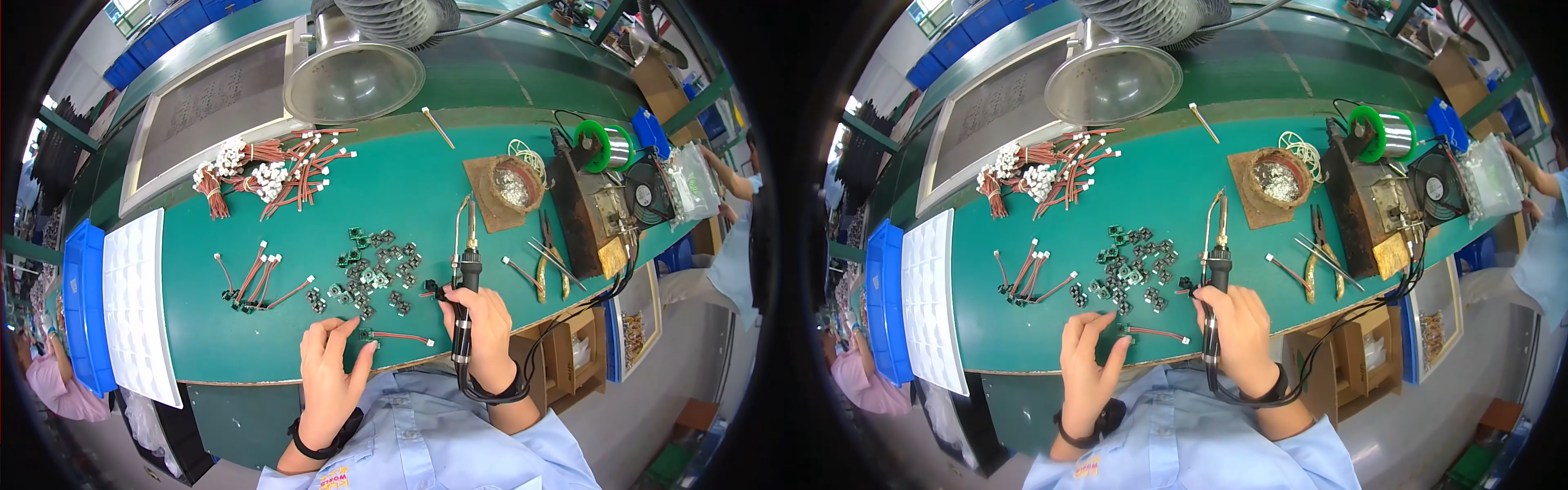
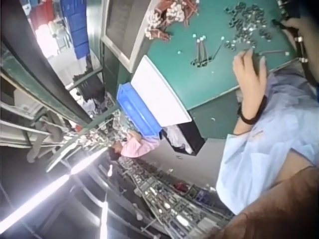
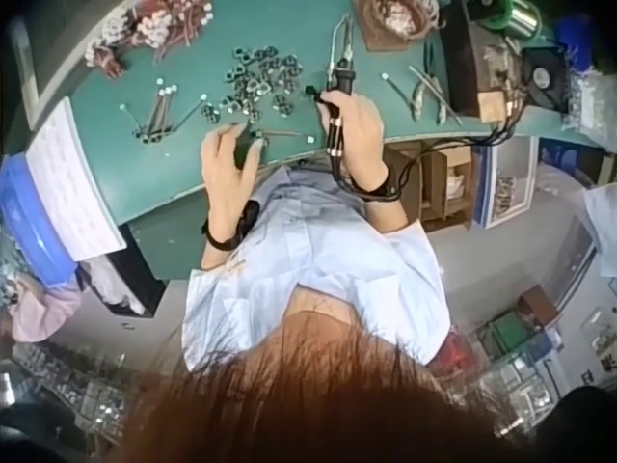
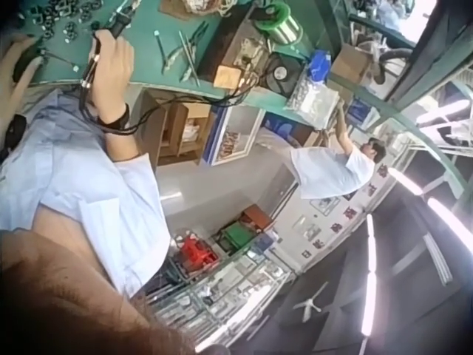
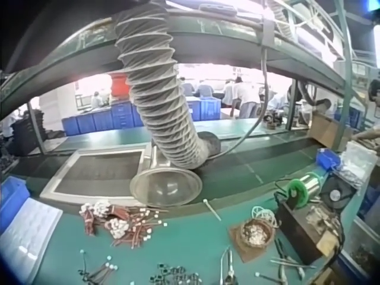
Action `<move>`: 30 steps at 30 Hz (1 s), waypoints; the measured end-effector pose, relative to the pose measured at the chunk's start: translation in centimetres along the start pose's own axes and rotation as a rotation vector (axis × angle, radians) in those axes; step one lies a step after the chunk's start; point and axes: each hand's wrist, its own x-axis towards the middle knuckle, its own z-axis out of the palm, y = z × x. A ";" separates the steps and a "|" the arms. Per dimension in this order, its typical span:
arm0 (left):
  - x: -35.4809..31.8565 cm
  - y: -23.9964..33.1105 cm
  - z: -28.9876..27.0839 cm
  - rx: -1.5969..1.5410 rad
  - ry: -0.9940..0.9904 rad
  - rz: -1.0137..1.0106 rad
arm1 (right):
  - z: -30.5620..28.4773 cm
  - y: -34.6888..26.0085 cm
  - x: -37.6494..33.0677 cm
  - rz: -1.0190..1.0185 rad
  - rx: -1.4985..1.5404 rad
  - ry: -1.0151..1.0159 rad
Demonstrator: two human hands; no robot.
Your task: The person solders wires to circuit boards using a soldering iron, moves a fan, and separates a bundle of wires by hand before continuing to solder more assemblies.
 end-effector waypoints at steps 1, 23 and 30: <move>-0.1 0.0 0.0 0.000 -0.005 -0.003 | 0.0 0.2 0.0 -0.018 -0.061 -0.029; -1.1 -1.3 -0.4 -0.602 0.065 -0.211 | -1.0 0.3 1.0 -0.042 -0.059 -0.089; -1.0 -0.9 -0.9 -0.686 0.117 -0.244 | -1.6 0.6 1.7 -0.185 -0.241 -0.206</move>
